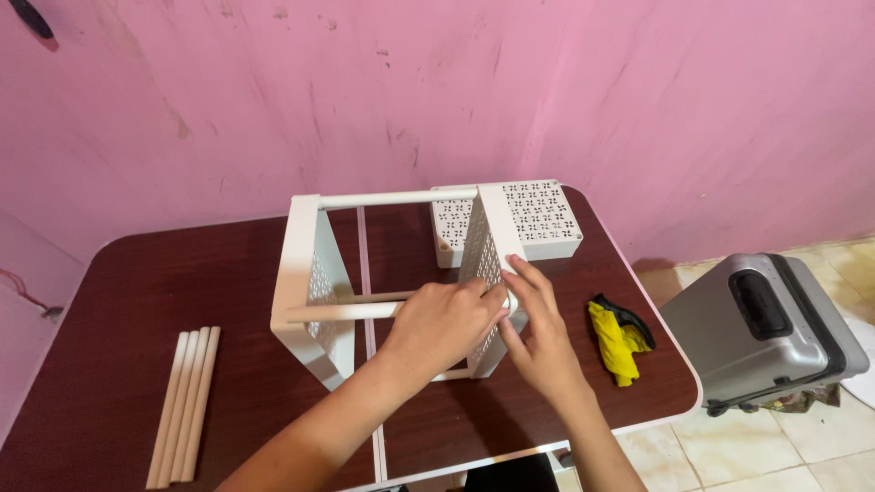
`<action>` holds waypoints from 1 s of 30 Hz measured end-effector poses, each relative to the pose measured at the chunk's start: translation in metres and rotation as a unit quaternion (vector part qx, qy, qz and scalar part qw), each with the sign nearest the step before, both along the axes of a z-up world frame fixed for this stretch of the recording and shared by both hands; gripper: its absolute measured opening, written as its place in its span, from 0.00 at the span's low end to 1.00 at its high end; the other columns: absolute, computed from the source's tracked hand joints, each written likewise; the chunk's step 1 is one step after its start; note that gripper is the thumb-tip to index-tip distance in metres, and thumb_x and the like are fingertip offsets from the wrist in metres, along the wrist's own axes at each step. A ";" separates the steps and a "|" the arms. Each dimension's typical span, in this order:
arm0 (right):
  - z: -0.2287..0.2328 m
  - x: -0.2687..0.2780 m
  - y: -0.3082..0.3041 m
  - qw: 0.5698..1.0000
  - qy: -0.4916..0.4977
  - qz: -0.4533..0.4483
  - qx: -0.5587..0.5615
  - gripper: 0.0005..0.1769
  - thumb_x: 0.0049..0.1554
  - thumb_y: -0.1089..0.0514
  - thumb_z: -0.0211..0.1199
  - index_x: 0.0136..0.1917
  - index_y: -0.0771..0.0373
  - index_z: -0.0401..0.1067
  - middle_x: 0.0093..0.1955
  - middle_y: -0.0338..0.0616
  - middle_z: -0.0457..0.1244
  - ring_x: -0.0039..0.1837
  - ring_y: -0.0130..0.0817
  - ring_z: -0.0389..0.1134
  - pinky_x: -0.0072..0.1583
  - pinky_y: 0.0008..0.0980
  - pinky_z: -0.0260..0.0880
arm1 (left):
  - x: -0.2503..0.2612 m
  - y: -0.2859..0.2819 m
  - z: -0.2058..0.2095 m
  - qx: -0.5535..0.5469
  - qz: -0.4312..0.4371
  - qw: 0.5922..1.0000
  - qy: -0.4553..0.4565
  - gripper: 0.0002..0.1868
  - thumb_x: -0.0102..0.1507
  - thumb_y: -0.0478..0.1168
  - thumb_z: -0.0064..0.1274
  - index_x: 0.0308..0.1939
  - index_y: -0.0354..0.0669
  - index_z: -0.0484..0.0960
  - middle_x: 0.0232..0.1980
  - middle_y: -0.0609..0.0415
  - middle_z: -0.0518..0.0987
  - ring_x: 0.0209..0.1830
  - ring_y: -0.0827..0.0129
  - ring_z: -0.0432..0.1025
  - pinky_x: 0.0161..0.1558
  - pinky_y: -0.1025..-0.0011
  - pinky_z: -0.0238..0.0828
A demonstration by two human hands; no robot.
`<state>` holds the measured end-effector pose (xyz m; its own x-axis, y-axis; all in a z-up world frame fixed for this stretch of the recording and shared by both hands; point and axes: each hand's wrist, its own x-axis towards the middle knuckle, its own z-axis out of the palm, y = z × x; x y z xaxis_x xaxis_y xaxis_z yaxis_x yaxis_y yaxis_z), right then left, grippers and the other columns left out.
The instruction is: The person disassembles a white plastic two-tier stand by removing its shelves and legs, then reassembles it by inserting the legs and placing the shelves back in order.
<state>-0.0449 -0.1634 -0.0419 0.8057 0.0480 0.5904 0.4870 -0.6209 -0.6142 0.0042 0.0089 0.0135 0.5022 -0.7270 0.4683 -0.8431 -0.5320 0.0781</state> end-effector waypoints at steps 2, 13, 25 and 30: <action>-0.001 -0.001 0.003 1.000 0.006 -0.002 0.003 0.33 0.54 0.69 0.62 0.72 0.64 0.62 0.79 0.52 0.53 0.79 0.52 0.56 0.73 0.44 0.60 | 0.001 0.003 0.003 0.018 -0.004 0.999 0.029 0.14 0.66 0.45 0.55 0.41 0.35 0.81 0.31 0.49 0.81 0.26 0.59 0.80 0.26 0.64 0.78; -0.005 -0.004 0.013 0.999 0.031 -0.037 0.018 0.31 0.53 0.68 0.63 0.70 0.63 0.64 0.79 0.48 0.53 0.78 0.50 0.57 0.66 0.40 0.68 | 0.017 0.006 0.026 0.085 0.013 0.950 0.301 0.14 0.67 0.51 0.51 0.42 0.49 0.87 0.32 0.49 0.84 0.36 0.56 0.81 0.40 0.56 0.77; -0.017 -0.003 0.014 0.998 -0.020 -0.057 0.035 0.32 0.52 0.69 0.66 0.69 0.64 0.66 0.77 0.50 0.56 0.77 0.50 0.59 0.70 0.42 0.65 | 0.011 0.015 -0.005 0.040 -0.028 0.998 0.047 0.19 0.68 0.54 0.49 0.45 0.41 0.82 0.29 0.51 0.81 0.25 0.56 0.79 0.25 0.59 0.76; -0.018 -0.003 0.017 0.997 -0.018 -0.069 0.029 0.31 0.51 0.68 0.67 0.68 0.63 0.67 0.77 0.49 0.57 0.76 0.49 0.60 0.70 0.42 0.66 | 0.021 0.018 -0.013 0.050 -0.056 0.997 -0.008 0.20 0.69 0.54 0.48 0.46 0.40 0.81 0.29 0.50 0.80 0.24 0.58 0.79 0.22 0.62 0.76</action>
